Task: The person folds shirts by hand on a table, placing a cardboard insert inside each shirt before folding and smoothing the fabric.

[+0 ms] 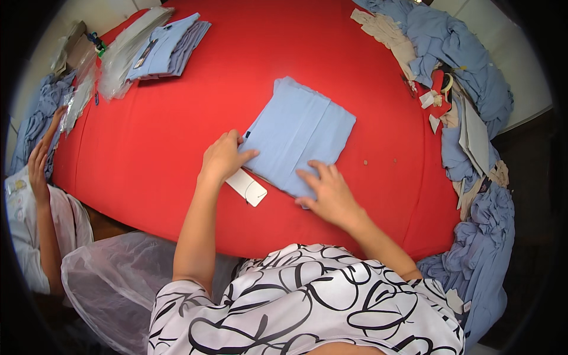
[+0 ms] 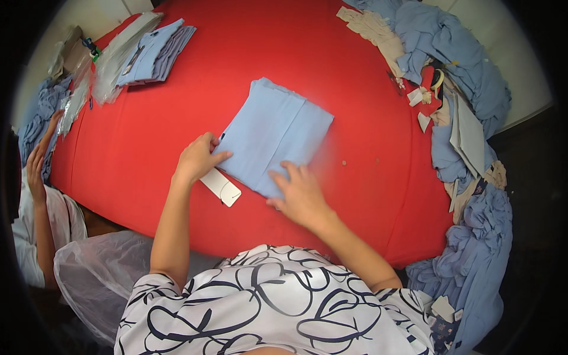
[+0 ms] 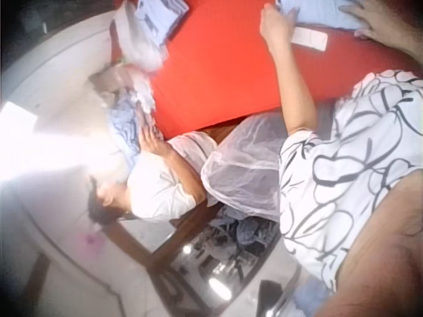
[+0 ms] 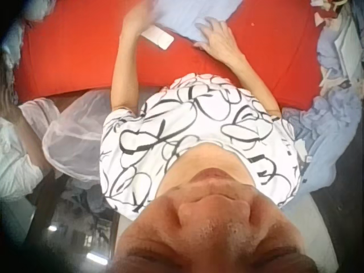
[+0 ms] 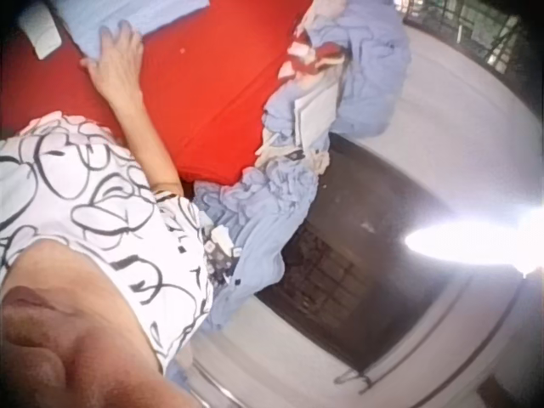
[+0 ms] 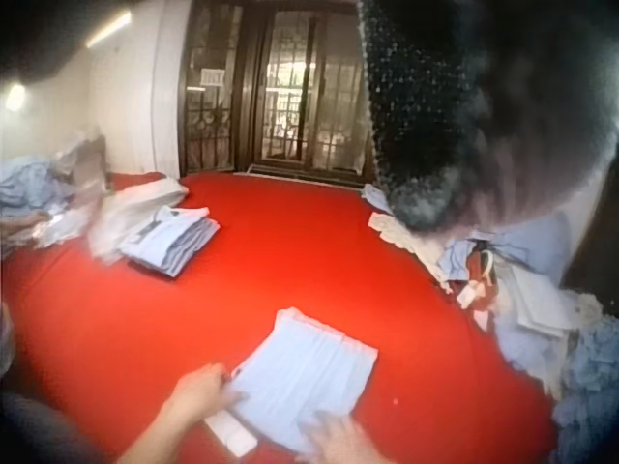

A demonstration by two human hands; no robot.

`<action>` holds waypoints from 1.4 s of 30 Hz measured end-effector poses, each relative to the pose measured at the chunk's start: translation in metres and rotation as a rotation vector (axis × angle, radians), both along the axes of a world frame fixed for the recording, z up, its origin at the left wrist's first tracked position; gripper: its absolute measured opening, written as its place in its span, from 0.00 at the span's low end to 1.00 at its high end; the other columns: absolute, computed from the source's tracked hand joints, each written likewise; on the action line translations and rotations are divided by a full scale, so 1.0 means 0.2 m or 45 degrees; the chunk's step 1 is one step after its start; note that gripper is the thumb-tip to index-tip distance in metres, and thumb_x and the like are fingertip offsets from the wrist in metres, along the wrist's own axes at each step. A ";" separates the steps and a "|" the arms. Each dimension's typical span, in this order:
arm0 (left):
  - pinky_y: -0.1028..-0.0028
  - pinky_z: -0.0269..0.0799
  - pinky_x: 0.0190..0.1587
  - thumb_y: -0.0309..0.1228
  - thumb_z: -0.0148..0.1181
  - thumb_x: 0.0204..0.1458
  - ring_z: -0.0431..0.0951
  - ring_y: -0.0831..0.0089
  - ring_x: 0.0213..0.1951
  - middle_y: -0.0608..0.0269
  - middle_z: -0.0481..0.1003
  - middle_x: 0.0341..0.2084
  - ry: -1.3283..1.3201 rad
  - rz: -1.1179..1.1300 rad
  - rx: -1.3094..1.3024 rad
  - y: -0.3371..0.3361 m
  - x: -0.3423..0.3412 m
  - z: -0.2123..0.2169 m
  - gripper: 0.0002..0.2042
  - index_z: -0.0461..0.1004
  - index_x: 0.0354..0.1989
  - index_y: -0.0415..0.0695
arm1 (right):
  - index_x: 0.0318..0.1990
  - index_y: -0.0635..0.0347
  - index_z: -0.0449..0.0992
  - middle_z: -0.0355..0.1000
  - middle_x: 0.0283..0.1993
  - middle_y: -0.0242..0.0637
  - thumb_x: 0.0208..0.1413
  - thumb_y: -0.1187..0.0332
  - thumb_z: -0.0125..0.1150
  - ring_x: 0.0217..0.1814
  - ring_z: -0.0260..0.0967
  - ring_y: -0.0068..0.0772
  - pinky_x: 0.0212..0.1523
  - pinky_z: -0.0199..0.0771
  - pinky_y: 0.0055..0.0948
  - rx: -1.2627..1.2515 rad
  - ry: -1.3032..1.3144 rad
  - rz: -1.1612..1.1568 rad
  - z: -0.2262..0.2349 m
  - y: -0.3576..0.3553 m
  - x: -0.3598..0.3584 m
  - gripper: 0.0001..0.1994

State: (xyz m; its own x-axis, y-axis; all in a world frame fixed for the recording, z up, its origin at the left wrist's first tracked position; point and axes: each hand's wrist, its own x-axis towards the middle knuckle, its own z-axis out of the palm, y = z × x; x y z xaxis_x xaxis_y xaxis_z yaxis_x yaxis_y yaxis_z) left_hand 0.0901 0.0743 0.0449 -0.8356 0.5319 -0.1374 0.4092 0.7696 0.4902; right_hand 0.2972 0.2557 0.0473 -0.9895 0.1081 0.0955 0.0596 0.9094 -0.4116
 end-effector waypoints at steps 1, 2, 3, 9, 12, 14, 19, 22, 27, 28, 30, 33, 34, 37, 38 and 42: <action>0.62 0.74 0.42 0.44 0.68 0.49 0.79 0.59 0.38 0.51 0.78 0.35 -0.047 0.066 -0.007 -0.02 0.03 0.00 0.22 0.74 0.39 0.37 | 0.57 0.57 0.73 0.66 0.60 0.46 0.47 0.64 0.71 0.55 0.62 0.47 0.55 0.68 0.42 0.061 0.053 -0.011 -0.05 -0.08 0.06 0.27; 0.62 0.74 0.42 0.43 0.68 0.49 0.79 0.58 0.38 0.51 0.78 0.36 -0.095 0.123 -0.016 -0.03 0.06 -0.01 0.21 0.73 0.39 0.37 | 0.57 0.57 0.73 0.65 0.61 0.45 0.47 0.66 0.71 0.54 0.62 0.47 0.55 0.69 0.42 0.121 0.105 -0.030 -0.10 -0.12 0.09 0.27; 0.61 0.74 0.42 0.42 0.69 0.50 0.79 0.58 0.37 0.51 0.78 0.36 -0.141 0.179 -0.024 -0.03 0.08 -0.01 0.20 0.73 0.38 0.37 | 0.57 0.57 0.73 0.65 0.62 0.45 0.47 0.67 0.70 0.54 0.63 0.47 0.55 0.69 0.41 0.099 0.185 -0.026 -0.17 -0.12 0.11 0.27; 0.67 0.74 0.29 0.31 0.68 0.51 0.78 0.68 0.29 0.56 0.74 0.25 -0.412 0.220 0.363 -0.08 0.04 -0.09 0.15 0.70 0.39 0.37 | 0.57 0.56 0.74 0.66 0.63 0.43 0.49 0.71 0.66 0.55 0.63 0.45 0.55 0.70 0.38 0.148 0.321 0.217 -0.22 -0.10 0.13 0.24; 0.72 0.72 0.25 0.26 0.66 0.52 0.76 0.73 0.28 0.61 0.71 0.23 -0.477 0.224 0.590 -0.09 0.06 0.00 0.16 0.67 0.46 0.37 | 0.54 0.56 0.74 0.68 0.59 0.44 0.49 0.72 0.62 0.51 0.65 0.43 0.50 0.73 0.38 0.231 0.370 0.388 -0.18 -0.03 0.15 0.22; 0.75 0.73 0.26 0.25 0.65 0.53 0.75 0.75 0.27 0.63 0.70 0.22 -0.528 0.148 0.636 -0.08 0.07 0.05 0.20 0.64 0.51 0.38 | 0.51 0.56 0.75 0.69 0.57 0.44 0.48 0.72 0.60 0.48 0.67 0.41 0.47 0.75 0.35 0.309 0.418 0.501 -0.18 0.02 0.16 0.19; 0.78 0.73 0.30 0.28 0.61 0.58 0.73 0.79 0.27 0.67 0.72 0.24 -0.655 -0.088 0.761 -0.11 0.04 0.18 0.13 0.69 0.49 0.40 | 0.40 0.59 0.73 0.70 0.51 0.42 0.48 0.72 0.56 0.40 0.68 0.39 0.39 0.75 0.32 0.413 0.437 0.683 -0.02 0.09 0.13 0.10; 0.80 0.72 0.34 0.35 0.55 0.63 0.73 0.82 0.28 0.68 0.75 0.28 -0.686 -0.294 0.954 -0.21 -0.03 0.41 0.11 0.77 0.41 0.41 | 0.37 0.61 0.74 0.72 0.48 0.46 0.47 0.74 0.55 0.41 0.70 0.42 0.39 0.75 0.34 0.407 0.600 0.599 0.40 0.14 0.06 0.08; 0.76 0.79 0.41 0.29 0.53 0.61 0.80 0.74 0.34 0.59 0.78 0.35 -0.746 -0.555 1.346 -0.30 -0.05 0.83 0.15 0.72 0.53 0.33 | 0.38 0.67 0.77 0.74 0.46 0.46 0.50 0.86 0.53 0.45 0.75 0.41 0.47 0.76 0.31 -0.064 0.623 0.255 0.96 0.19 -0.05 0.10; 0.78 0.77 0.41 0.28 0.56 0.58 0.80 0.76 0.36 0.60 0.79 0.33 -0.632 -0.501 1.195 -0.31 -0.06 0.86 0.14 0.75 0.50 0.35 | 0.38 0.68 0.78 0.75 0.46 0.44 0.51 0.85 0.52 0.45 0.75 0.38 0.47 0.75 0.30 -0.179 0.531 0.244 0.96 0.21 -0.08 0.10; 0.79 0.74 0.40 0.28 0.58 0.57 0.77 0.79 0.35 0.64 0.77 0.30 -0.541 -0.381 0.797 -0.27 -0.14 0.84 0.13 0.77 0.48 0.36 | 0.38 0.68 0.78 0.76 0.45 0.42 0.52 0.85 0.51 0.44 0.75 0.33 0.48 0.73 0.29 -0.404 0.339 0.224 0.86 0.28 -0.18 0.10; 0.76 0.68 0.37 0.32 0.63 0.56 0.72 0.82 0.32 0.69 0.76 0.27 -0.278 -0.312 0.582 -0.16 -0.31 0.49 0.11 0.80 0.39 0.37 | 0.39 0.66 0.79 0.77 0.35 0.35 0.55 0.80 0.52 0.40 0.71 0.24 0.44 0.71 0.25 -0.677 -0.072 0.052 0.54 0.35 -0.36 0.09; 0.73 0.69 0.40 0.33 0.63 0.55 0.72 0.79 0.33 0.66 0.77 0.28 -0.290 -0.197 0.488 -0.13 -0.40 0.32 0.10 0.80 0.37 0.37 | 0.39 0.66 0.80 0.76 0.34 0.35 0.57 0.78 0.53 0.38 0.71 0.25 0.44 0.72 0.27 -0.778 -0.134 -0.011 0.37 0.40 -0.45 0.08; 0.72 0.72 0.43 0.30 0.63 0.55 0.76 0.74 0.36 0.61 0.78 0.31 -0.461 -0.024 0.511 0.01 -0.51 -0.05 0.09 0.80 0.39 0.37 | 0.45 0.66 0.78 0.75 0.37 0.35 0.59 0.75 0.57 0.40 0.70 0.25 0.46 0.71 0.28 -1.195 -0.080 -0.220 -0.11 0.50 -0.62 0.09; 0.71 0.73 0.43 0.30 0.62 0.55 0.78 0.71 0.36 0.59 0.79 0.32 -0.464 0.010 0.563 0.05 -0.51 -0.10 0.10 0.79 0.40 0.37 | 0.46 0.66 0.77 0.75 0.39 0.35 0.59 0.74 0.57 0.41 0.71 0.25 0.47 0.71 0.28 -1.260 -0.004 -0.271 -0.14 0.49 -0.63 0.10; 0.73 0.73 0.44 0.25 0.59 0.56 0.78 0.71 0.39 0.58 0.78 0.40 -0.563 -0.081 0.685 0.08 -0.54 -0.14 0.14 0.76 0.51 0.38 | 0.52 0.65 0.73 0.74 0.45 0.35 0.61 0.71 0.60 0.46 0.71 0.25 0.51 0.70 0.26 -1.579 0.155 -0.454 -0.16 0.37 -0.56 0.13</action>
State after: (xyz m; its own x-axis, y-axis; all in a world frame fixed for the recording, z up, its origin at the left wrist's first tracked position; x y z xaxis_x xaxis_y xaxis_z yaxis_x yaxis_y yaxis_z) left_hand -0.0173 0.0906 0.0165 -0.7269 0.6676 -0.1611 0.1202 0.3546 0.9273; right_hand 0.1850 0.3305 0.0153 -0.8800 0.4430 -0.1713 0.1215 -0.1386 -0.9829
